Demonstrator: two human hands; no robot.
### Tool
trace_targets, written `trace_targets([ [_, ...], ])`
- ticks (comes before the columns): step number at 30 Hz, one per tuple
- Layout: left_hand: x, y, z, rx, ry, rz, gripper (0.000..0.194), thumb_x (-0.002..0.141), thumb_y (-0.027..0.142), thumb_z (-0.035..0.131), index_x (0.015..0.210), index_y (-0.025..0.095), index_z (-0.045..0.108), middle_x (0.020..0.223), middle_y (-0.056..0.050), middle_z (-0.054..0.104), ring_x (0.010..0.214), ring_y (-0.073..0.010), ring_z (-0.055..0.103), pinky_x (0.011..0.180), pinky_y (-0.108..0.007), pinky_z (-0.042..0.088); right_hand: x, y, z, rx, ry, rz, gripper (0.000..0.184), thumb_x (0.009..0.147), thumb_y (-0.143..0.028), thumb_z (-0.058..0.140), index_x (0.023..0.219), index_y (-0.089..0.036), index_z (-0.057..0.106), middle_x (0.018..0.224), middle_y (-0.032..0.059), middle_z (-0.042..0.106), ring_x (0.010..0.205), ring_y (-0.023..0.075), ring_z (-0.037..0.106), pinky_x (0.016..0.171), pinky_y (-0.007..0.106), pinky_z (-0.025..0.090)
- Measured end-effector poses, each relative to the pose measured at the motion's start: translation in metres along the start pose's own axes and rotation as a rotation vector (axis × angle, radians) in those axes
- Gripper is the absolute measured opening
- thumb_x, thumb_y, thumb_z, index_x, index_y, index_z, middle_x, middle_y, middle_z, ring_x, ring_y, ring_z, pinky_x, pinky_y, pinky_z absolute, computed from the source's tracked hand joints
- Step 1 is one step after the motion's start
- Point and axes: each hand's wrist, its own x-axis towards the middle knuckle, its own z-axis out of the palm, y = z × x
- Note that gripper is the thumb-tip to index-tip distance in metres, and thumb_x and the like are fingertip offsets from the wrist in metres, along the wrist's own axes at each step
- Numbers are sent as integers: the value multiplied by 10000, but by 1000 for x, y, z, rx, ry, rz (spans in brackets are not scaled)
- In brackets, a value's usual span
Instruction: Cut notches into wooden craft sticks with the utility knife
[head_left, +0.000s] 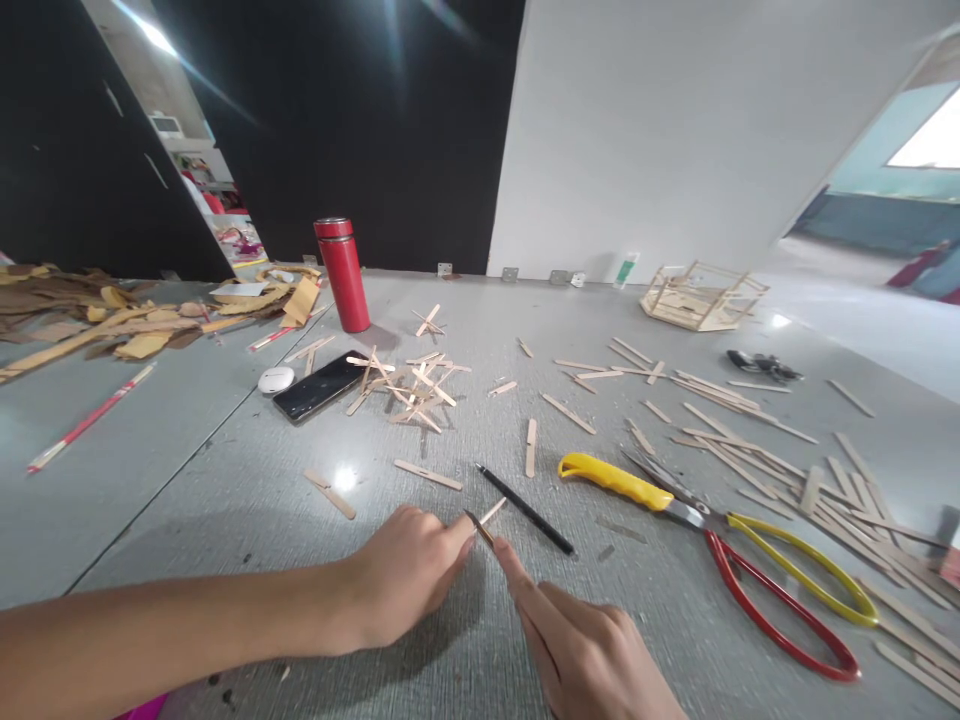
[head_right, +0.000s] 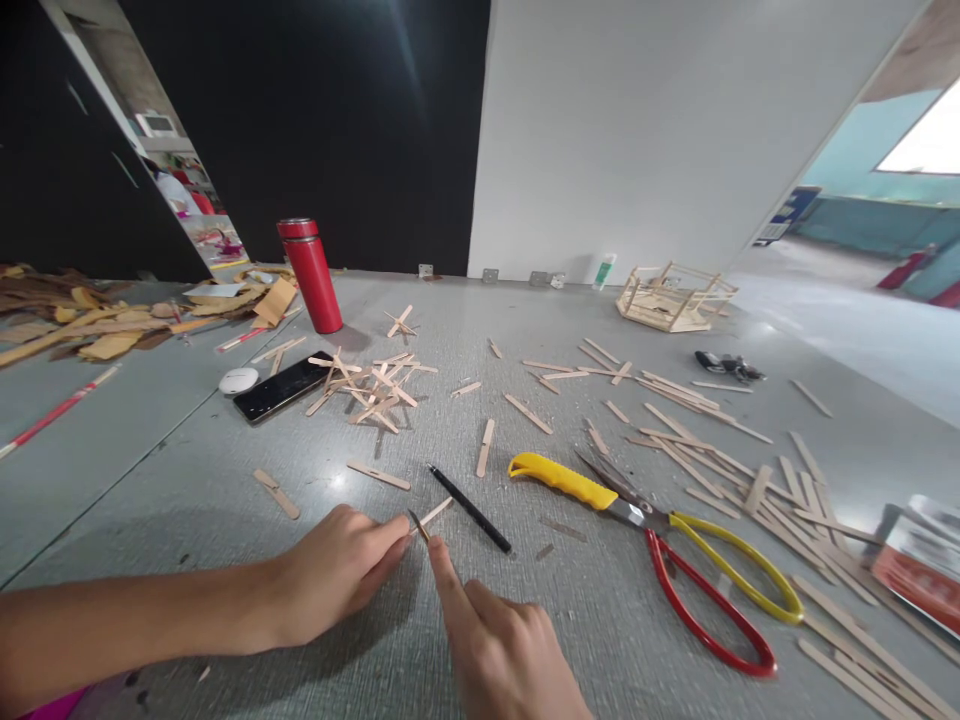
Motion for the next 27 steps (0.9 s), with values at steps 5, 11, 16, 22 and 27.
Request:
trace_targets([
  [5,1,0,5,4,42,-53,376,1103,214,306,767,209,475,495,87,345,381,-96,221,463,-290,138,-12,-2,1,-2,3,2,855,954,-7,356,1684,-165,-60,717,-14,703,459,175,678,409,266,515],
  [11,1,2,-1,-22,21,-26,291,1054,131,369,805,198,505,509,77,402,392,-96,270,451,-267,167,-7,1,3,-14,25,-18,840,954,11,329,1684,-152,-54,648,-23,669,427,168,650,408,242,520],
  [16,-1,3,0,-22,15,-23,279,1055,135,369,833,192,528,520,73,430,389,-94,288,455,-275,174,2,0,-3,-5,-1,-6,851,941,14,347,1685,-159,-29,760,22,746,506,164,702,494,240,561],
  [22,0,7,0,41,71,-57,366,1092,206,327,787,201,529,497,77,364,393,-112,264,462,-298,157,-5,-4,-3,-63,4,-25,876,923,36,312,1668,-115,-125,625,-30,662,402,177,641,376,260,499],
  [27,-2,7,-5,76,71,45,273,1024,100,413,789,197,512,494,81,450,361,-83,343,420,-248,236,2,0,-1,-30,-46,-34,868,942,28,303,1665,-142,-144,711,-4,705,469,202,692,424,304,561],
])
